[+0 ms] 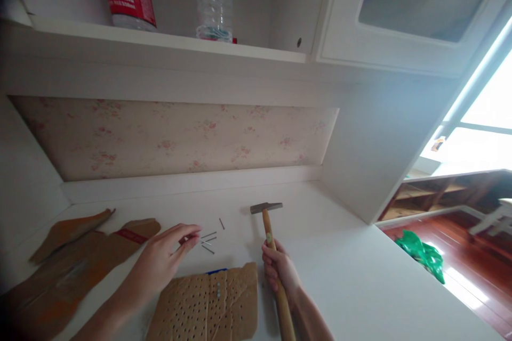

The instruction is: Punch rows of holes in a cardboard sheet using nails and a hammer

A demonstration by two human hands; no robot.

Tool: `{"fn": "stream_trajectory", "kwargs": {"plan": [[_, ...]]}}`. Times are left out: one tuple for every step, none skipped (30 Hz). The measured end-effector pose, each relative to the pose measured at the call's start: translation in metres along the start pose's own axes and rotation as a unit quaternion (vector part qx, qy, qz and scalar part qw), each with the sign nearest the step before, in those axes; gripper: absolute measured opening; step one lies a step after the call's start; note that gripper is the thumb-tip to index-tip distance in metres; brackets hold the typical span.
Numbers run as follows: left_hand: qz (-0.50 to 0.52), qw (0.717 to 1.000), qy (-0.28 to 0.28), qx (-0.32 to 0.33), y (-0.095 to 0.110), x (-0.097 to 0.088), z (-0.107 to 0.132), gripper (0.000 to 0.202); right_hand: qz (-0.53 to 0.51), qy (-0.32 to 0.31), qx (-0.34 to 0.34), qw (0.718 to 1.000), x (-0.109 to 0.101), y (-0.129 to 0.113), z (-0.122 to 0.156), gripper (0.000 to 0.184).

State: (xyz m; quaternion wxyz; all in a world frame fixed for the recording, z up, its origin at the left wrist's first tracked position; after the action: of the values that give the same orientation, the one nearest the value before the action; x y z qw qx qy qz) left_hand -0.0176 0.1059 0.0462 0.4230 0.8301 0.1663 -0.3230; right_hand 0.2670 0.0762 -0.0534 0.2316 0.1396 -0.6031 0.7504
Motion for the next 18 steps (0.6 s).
{"fn": "stream_trajectory", "kwargs": {"plan": [[0.024, 0.999, -0.019, 0.012, 0.014, -0.003, 0.004, 0.018, -0.001, 0.0, -0.001, 1.0, 0.0, 0.0, 0.0, 0.039], [0.038, 0.998, -0.043, 0.021, 0.027, -0.004, 0.008, 0.016, -0.002, -0.001, -0.002, 1.0, 0.0, 0.001, 0.0, 0.039], [0.044, 0.996, -0.078, 0.03, 0.039, -0.005, 0.011, 0.015, -0.002, -0.002, -0.004, 1.0, 0.0, 0.001, 0.001, 0.039], [0.047, 0.991, -0.115, 0.045, 0.048, -0.005, 0.015, 0.015, -0.002, -0.004, -0.005, 1.0, 0.0, 0.0, 0.002, 0.039], [0.045, 0.987, -0.146, 0.052, 0.055, -0.005, 0.018, 0.018, -0.002, -0.006, -0.005, 1.0, 0.0, 0.0, 0.002, 0.039], [0.041, 0.984, -0.167, 0.053, 0.06, -0.004, 0.021, 0.02, -0.002, -0.008, -0.004, 1.0, 0.001, 0.0, 0.003, 0.038], [0.038, 0.982, -0.179, 0.053, 0.062, -0.003, 0.023, 0.022, -0.001, -0.011, -0.004, 1.0, 0.001, 0.0, 0.004, 0.038], [0.035, 0.981, -0.184, 0.05, 0.063, -0.001, 0.024, 0.024, 0.0, -0.013, -0.003, 1.0, 0.002, 0.0, 0.005, 0.037], [0.033, 0.981, -0.184, 0.047, 0.062, 0.0, 0.025, 0.025, 0.0, -0.014, -0.002, 1.0, 0.002, -0.001, 0.005, 0.037], [0.032, 0.981, -0.184, 0.046, 0.061, 0.002, 0.025, 0.025, 0.0, -0.015, -0.003, 1.0, 0.002, -0.001, 0.005, 0.036], [0.03, 0.981, -0.184, 0.045, 0.06, 0.003, 0.025, 0.025, 0.0, -0.016, -0.003, 1.0, 0.002, 0.0, 0.005, 0.036], [0.027, 0.981, -0.185, 0.046, 0.059, 0.004, 0.025, 0.025, 0.0, -0.016, -0.003, 1.0, 0.002, 0.0, 0.005, 0.036], [0.023, 0.981, -0.186, 0.047, 0.059, 0.005, 0.025, 0.025, 0.0, -0.016, -0.004, 1.0, 0.002, 0.0, 0.005, 0.035], [0.019, 0.981, -0.188, 0.05, 0.058, 0.006, 0.026, 0.025, 0.001, -0.016, -0.004, 1.0, 0.002, 0.0, 0.005, 0.035], [0.016, 0.981, -0.187, 0.052, 0.059, 0.007, 0.026, 0.025, 0.001, -0.016, -0.005, 1.0, 0.002, 0.0, 0.005, 0.035], [0.014, 0.981, -0.187, 0.055, 0.059, 0.007, 0.027, 0.025, 0.002, -0.017, -0.004, 1.0, 0.001, 0.0, 0.005, 0.034], [0.013, 0.981, -0.184, 0.058, 0.06, 0.008, 0.027, 0.025, 0.002, -0.017, -0.005, 1.0, 0.002, 0.0, 0.005, 0.034], [0.013, 0.981, -0.181, 0.061, 0.06, 0.008, 0.027, 0.025, 0.002, -0.017, -0.005, 1.0, 0.002, 0.0, 0.005, 0.034]]}}
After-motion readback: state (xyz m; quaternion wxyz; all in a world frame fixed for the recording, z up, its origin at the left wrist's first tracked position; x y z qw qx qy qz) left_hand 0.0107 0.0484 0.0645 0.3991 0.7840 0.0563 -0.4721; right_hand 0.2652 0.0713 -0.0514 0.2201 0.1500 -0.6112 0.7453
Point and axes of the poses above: each hand's wrist, its own z-axis away from the middle knuckle, its own x-axis out of the palm, y = z × x, the point moved 1 cm from there along -z, towards the middle knuckle, and after that the axes turned 3 degrees about -x, right-handed, at the moved point
